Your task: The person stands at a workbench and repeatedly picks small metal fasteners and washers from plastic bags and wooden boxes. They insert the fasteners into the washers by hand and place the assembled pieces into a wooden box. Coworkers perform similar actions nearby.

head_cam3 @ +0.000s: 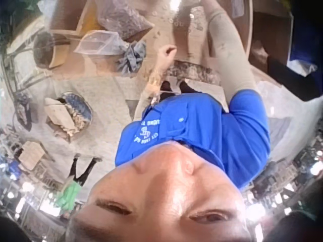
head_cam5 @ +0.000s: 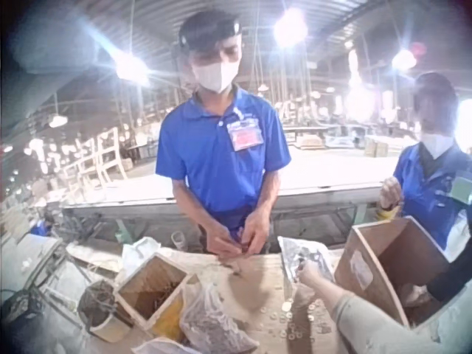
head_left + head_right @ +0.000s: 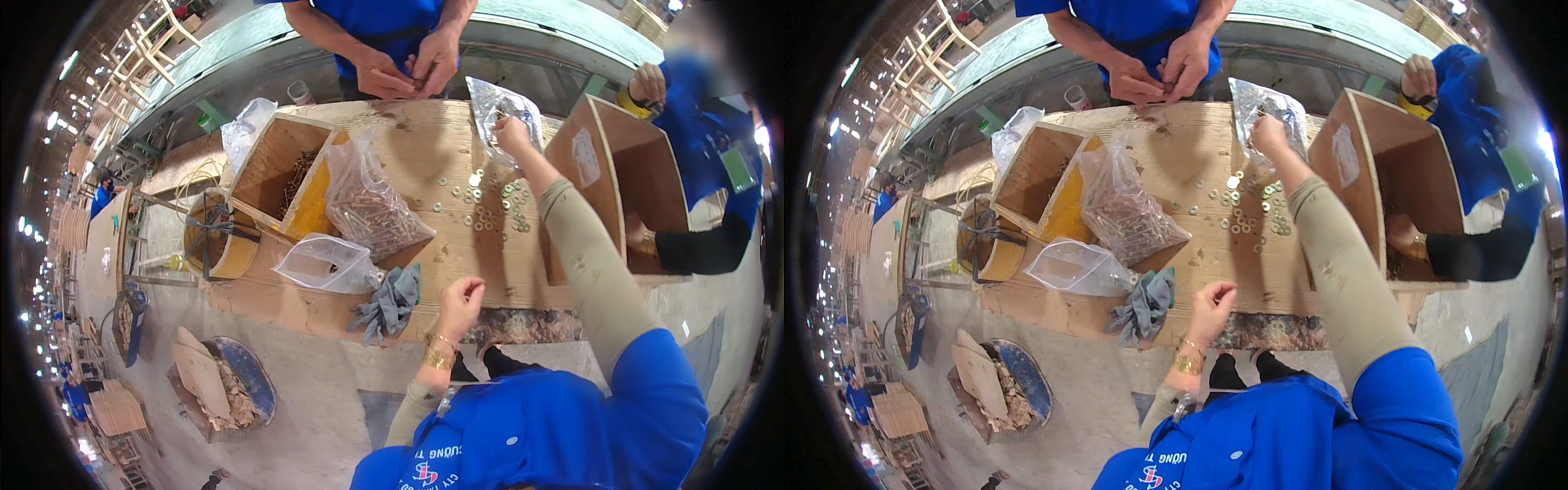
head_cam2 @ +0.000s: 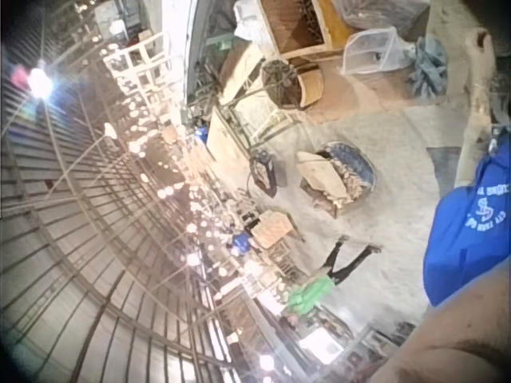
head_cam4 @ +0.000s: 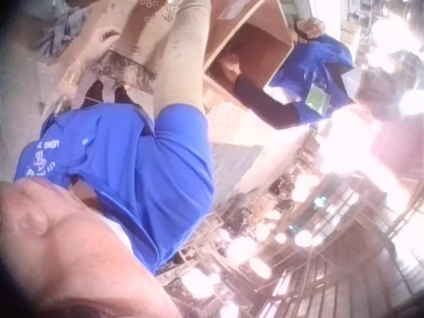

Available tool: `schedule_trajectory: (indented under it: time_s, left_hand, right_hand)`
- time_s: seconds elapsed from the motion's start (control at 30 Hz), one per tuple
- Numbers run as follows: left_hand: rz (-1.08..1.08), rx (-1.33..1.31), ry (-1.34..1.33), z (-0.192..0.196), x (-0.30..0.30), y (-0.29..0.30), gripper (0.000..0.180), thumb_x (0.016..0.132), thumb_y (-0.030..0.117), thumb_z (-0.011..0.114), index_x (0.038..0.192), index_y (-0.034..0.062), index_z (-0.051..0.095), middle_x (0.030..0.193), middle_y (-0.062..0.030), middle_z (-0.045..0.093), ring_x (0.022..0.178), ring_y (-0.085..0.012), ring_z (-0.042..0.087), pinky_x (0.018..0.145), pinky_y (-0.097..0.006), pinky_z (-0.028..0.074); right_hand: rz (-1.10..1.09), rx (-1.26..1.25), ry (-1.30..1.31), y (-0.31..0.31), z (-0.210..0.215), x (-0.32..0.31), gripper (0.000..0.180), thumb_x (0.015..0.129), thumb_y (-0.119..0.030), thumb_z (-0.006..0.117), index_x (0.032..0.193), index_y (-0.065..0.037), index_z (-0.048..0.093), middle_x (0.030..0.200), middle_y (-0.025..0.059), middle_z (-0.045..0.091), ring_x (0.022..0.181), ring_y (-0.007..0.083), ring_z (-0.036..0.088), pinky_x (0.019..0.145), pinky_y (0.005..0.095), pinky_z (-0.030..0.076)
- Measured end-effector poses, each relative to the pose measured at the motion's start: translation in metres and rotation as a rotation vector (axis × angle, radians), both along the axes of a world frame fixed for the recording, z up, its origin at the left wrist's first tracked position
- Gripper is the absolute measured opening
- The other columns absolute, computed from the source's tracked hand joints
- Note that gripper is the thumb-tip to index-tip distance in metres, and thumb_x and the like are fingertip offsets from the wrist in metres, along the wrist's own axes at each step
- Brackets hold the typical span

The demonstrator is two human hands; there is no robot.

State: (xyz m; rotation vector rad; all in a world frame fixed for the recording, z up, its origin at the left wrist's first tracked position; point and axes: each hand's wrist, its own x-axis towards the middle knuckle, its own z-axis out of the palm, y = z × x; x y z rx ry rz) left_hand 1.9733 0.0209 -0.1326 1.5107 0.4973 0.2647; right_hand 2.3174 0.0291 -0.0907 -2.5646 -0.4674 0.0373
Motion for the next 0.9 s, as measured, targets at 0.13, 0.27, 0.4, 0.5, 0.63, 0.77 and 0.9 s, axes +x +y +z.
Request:
schedule_trajectory:
  time_s: [0.13,0.27,0.4,0.5,0.63,0.77,0.9]
  left_hand:
    - [0.007,-0.013,0.026,0.0,-0.019,-0.001,0.014,0.08,0.008,0.054,0.088,-0.0021,0.06,0.071,-0.0062,0.057,0.061,-0.0098,0.052,0.057,-0.023,0.042]
    - [0.069,0.034,0.07,0.008,-0.025,0.013,0.012,0.08,0.006,0.053,0.087,-0.0026,0.059,0.071,-0.0063,0.056,0.059,-0.0097,0.051,0.055,-0.022,0.041]
    - [0.037,0.127,0.056,0.017,-0.011,0.029,0.012,0.08,0.006,0.056,0.087,-0.0026,0.059,0.072,-0.0016,0.056,0.061,-0.005,0.049,0.055,-0.019,0.04]
    - [-0.029,0.358,0.007,0.028,0.021,0.045,0.014,0.077,0.006,0.057,0.088,-0.0025,0.058,0.073,-0.0082,0.057,0.061,-0.0139,0.054,0.056,-0.024,0.044]
    - [-0.08,0.596,-0.026,0.015,0.085,0.066,0.021,0.073,0.009,0.059,0.092,-0.0011,0.058,0.082,-0.0153,0.058,0.071,-0.0271,0.058,0.064,-0.034,0.046]
    - [-0.031,0.96,0.051,0.006,0.165,0.073,0.031,0.071,0.018,0.064,0.092,-0.0003,0.051,0.094,-0.0177,0.05,0.092,-0.032,0.051,0.07,-0.038,0.047]
    - [-0.092,0.981,0.376,0.013,0.211,0.058,0.043,0.068,0.026,0.068,0.099,0.0041,0.047,0.099,-0.018,0.048,0.094,-0.0333,0.051,0.076,-0.041,0.044]
  right_hand:
    - [0.202,-0.351,-0.113,-0.002,-0.018,0.046,0.016,0.065,-0.004,0.056,0.078,0.001,0.064,0.084,0.0219,0.061,0.082,0.032,0.06,0.072,0.0383,0.047]
    - [0.315,-0.565,-0.16,0.008,-0.014,0.055,0.016,0.07,-0.006,0.055,0.082,-0.001,0.063,0.092,0.0182,0.061,0.088,0.0302,0.059,0.073,0.0365,0.048]
    - [0.232,-0.66,-0.336,0.02,-0.019,0.062,0.023,0.077,-0.014,0.052,0.095,-0.004,0.062,0.1,0.0145,0.06,0.093,0.0267,0.059,0.075,0.0354,0.049]
    - [0.177,-0.601,-0.14,0.029,-0.014,0.058,0.022,0.075,-0.011,0.051,0.09,-0.001,0.062,0.098,0.0194,0.059,0.099,0.0304,0.055,0.079,0.0376,0.047]
    - [0.081,-0.526,-0.057,0.029,-0.009,0.051,0.035,0.074,-0.014,0.051,0.106,0.001,0.055,0.112,0.0207,0.051,0.103,0.0308,0.053,0.082,0.0382,0.046]
    - [0.084,-0.54,-0.054,0.027,-0.009,0.053,0.044,0.073,-0.021,0.053,0.11,0.002,0.05,0.116,0.0201,0.048,0.104,0.0324,0.052,0.084,0.0409,0.045]
    - [0.063,-0.515,-0.03,0.019,-0.016,0.058,0.049,0.071,-0.022,0.055,0.113,0.001,0.048,0.119,0.0201,0.044,0.103,0.0322,0.052,0.083,0.0378,0.046]
